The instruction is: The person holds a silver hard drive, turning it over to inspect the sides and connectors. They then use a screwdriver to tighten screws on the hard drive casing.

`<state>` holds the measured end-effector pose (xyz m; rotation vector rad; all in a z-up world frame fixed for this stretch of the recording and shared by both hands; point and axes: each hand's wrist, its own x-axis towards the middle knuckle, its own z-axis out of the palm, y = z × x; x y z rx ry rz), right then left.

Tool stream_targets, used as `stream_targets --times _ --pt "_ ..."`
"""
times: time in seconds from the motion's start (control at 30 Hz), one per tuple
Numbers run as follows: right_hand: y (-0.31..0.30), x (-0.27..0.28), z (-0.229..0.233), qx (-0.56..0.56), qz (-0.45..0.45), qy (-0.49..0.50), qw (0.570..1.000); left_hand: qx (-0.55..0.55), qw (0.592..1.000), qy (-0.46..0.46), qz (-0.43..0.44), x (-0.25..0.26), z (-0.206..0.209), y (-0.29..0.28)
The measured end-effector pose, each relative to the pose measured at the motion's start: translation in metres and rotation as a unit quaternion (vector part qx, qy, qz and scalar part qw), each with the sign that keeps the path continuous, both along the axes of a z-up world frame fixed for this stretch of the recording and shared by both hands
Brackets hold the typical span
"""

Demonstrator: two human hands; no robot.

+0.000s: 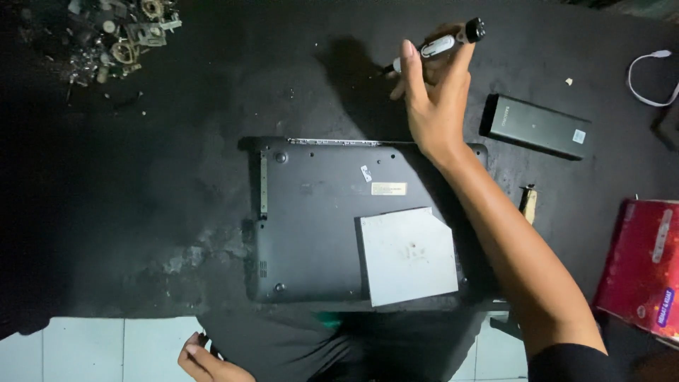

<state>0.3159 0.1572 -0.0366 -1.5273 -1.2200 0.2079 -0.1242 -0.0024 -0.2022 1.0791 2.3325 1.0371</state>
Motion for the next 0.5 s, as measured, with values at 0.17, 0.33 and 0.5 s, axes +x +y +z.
stream_targets --times 0.17,0.33,0.5 --pt "-0.02 0.007 0.002 0.029 0.012 0.004 0.999 0.027 0.999 -0.028 -0.004 -0.001 0.006 -0.004" --pt "-0.05 0.003 0.012 0.017 0.017 0.065 0.998 0.159 0.985 -0.001 -0.067 -0.007 0.029 0.007" --pt "-0.101 -0.012 0.002 -0.006 -0.001 0.272 0.962 0.218 0.953 -0.127 -0.168 0.064 0.164 0.042"
